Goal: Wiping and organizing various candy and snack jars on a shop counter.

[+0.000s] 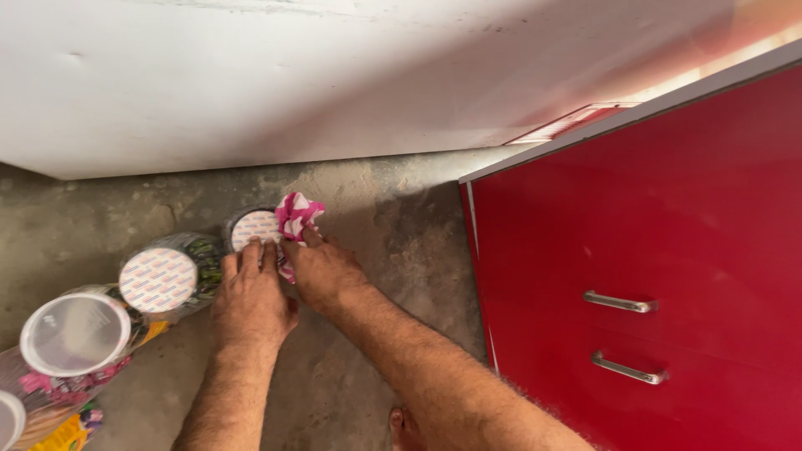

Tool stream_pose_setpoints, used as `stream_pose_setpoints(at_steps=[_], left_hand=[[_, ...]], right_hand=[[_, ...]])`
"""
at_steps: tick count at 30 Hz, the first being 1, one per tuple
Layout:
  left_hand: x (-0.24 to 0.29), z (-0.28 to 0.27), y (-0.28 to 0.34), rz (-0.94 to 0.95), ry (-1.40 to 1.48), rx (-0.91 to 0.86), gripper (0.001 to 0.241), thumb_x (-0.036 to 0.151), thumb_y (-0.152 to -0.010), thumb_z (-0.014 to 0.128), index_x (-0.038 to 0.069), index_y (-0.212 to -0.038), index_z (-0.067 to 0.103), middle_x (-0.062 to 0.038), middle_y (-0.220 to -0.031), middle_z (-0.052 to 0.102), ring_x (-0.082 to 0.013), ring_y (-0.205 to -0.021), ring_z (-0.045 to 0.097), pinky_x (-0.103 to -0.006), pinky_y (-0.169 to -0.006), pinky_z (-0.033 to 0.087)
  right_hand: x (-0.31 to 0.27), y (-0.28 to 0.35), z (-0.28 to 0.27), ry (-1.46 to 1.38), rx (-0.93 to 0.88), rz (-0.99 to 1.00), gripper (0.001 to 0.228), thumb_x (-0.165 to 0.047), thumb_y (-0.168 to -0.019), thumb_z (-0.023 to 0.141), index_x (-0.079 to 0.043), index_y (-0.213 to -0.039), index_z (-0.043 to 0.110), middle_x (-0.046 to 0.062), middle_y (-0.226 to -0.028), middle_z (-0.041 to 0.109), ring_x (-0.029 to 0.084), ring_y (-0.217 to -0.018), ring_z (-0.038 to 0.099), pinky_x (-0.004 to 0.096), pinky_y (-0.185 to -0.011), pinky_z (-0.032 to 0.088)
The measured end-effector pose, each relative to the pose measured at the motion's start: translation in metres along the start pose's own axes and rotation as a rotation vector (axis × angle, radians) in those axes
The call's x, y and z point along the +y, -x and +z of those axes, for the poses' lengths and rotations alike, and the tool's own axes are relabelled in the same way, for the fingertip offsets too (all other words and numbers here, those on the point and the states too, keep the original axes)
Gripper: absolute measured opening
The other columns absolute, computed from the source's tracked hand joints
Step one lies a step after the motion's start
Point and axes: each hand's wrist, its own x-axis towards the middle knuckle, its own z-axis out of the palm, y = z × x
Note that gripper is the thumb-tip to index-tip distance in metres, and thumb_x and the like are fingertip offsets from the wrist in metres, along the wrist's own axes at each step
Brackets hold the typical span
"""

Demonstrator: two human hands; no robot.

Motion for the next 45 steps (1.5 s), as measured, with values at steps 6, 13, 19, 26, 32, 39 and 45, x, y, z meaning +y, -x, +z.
stream_pose_setpoints(at_steps=[6, 13, 19, 26, 32, 39, 45], left_hand=[[0.003, -0.001, 0.0, -0.03, -0.037, -0.069, 0.102, 0.023, -0.069, 0.092, 0.014, -0.154, 0.036, -0.003, -0.161, 0.03, -0.0256, -0.14, 0.037, -0.0357, -0.111, 0.046], [0.01, -0.01, 0.002, -0.065, -0.077, -0.156, 0.108, 0.028, -0.07, 0.094, 0.014, -0.157, 0.03, -0.002, -0.163, 0.025, -0.0251, -0.144, 0.032, -0.0361, -0.11, 0.048], [0.007, -0.005, 0.001, -0.031, -0.082, -0.117, 0.111, 0.028, -0.067, 0.095, 0.013, -0.157, 0.03, -0.002, -0.163, 0.025, -0.0263, -0.143, 0.032, -0.037, -0.113, 0.047], [0.011, -0.011, 0.002, -0.055, -0.086, -0.149, 0.113, 0.026, -0.068, 0.094, 0.014, -0.158, 0.027, -0.002, -0.164, 0.022, -0.025, -0.146, 0.029, -0.0364, -0.111, 0.047], [0.007, -0.005, -0.002, -0.054, -0.1, -0.155, 0.114, 0.028, -0.069, 0.095, 0.015, -0.16, 0.027, -0.002, -0.163, 0.023, -0.0254, -0.144, 0.028, -0.036, -0.113, 0.045], [-0.011, 0.005, -0.003, 0.027, 0.001, -0.055, 0.094, 0.02, -0.065, 0.094, 0.01, -0.145, 0.046, -0.004, -0.151, 0.039, -0.0305, -0.139, 0.037, -0.0385, -0.117, 0.043], [-0.02, 0.013, -0.003, 0.04, 0.099, -0.059, 0.108, 0.013, -0.062, 0.095, 0.007, -0.152, 0.036, -0.005, -0.161, 0.027, -0.0275, -0.148, 0.026, -0.038, -0.119, 0.037]], right_hand=[[0.005, -0.007, 0.014, 0.022, -0.008, -0.006, 0.052, -0.014, -0.093, 0.065, -0.017, -0.143, 0.052, 0.014, -0.151, 0.045, 0.034, -0.13, 0.054, 0.051, -0.103, 0.051], [-0.001, 0.003, 0.001, 0.017, 0.016, -0.014, 0.051, -0.016, -0.094, 0.066, -0.018, -0.143, 0.052, 0.013, -0.152, 0.044, 0.035, -0.13, 0.054, 0.051, -0.105, 0.05], [-0.001, 0.003, 0.002, 0.059, -0.028, 0.003, 0.059, -0.019, -0.095, 0.067, -0.02, -0.149, 0.045, 0.012, -0.155, 0.039, 0.032, -0.132, 0.052, 0.053, -0.104, 0.05], [0.001, 0.003, 0.005, 0.052, -0.012, -0.012, 0.058, -0.021, -0.096, 0.066, -0.018, -0.15, 0.044, 0.014, -0.155, 0.038, 0.033, -0.132, 0.052, 0.053, -0.104, 0.05], [-0.002, 0.003, 0.0, 0.136, -0.042, -0.035, 0.061, -0.018, -0.096, 0.065, -0.015, -0.152, 0.041, 0.015, -0.159, 0.033, 0.032, -0.135, 0.049, 0.053, -0.103, 0.051], [0.007, -0.007, 0.03, 0.124, 0.138, -0.244, 0.078, -0.015, -0.086, 0.074, -0.015, -0.154, 0.037, 0.02, -0.164, 0.025, 0.041, -0.143, 0.039, 0.05, -0.109, 0.047], [0.004, -0.022, 0.027, 0.214, -0.004, -0.168, 0.078, -0.014, -0.09, 0.072, -0.016, -0.156, 0.032, 0.019, -0.166, 0.021, 0.04, -0.144, 0.041, 0.049, -0.109, 0.047]])
